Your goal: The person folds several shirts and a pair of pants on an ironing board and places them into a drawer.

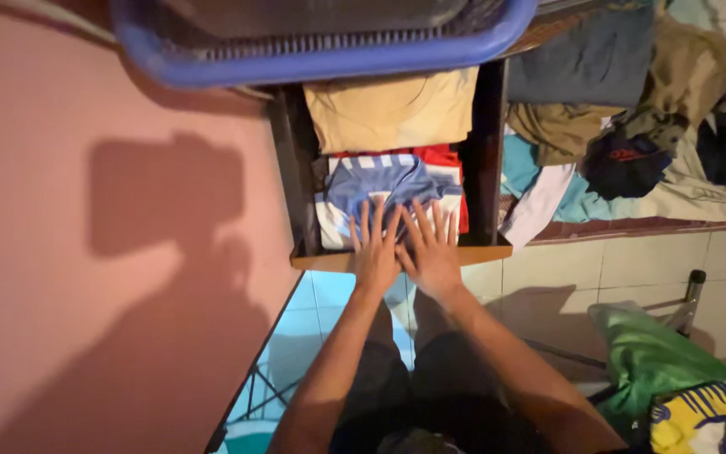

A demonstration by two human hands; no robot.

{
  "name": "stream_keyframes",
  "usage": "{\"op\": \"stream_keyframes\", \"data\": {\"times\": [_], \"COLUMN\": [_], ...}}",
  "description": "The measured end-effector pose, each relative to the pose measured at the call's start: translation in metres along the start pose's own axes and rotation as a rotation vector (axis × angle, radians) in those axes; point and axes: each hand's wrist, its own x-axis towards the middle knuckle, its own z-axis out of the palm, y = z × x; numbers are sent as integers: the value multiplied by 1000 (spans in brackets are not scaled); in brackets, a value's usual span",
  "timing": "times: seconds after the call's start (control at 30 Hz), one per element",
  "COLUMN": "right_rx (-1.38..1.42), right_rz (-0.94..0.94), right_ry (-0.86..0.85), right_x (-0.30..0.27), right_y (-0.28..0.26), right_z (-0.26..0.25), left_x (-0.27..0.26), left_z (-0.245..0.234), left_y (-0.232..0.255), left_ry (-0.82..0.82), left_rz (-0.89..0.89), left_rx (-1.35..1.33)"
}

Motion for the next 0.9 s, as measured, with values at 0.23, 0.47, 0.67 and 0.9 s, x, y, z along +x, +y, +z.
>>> {"op": "stream_keyframes", "data": {"times": [0.23,0.47,0.67,0.9], "right_rx": [12,-113,-131,-160], "right_rz": [-106,-132,-218,-232], "right_ry": [-111,-180,-101,-108], "right_x": [-36,-32,-30,-22], "right_y": [6,14,27,22], "right_z": [20,19,24,1], "left_x": [-54,-42,-41,-29], "left_z": [13,30,53,21], "left_y": [-12,-40,-43,-35], "left_ry": [8,77,147,105], "left_rz": [45,172,179,210], "left_rx": [-121,105,54,39]}}
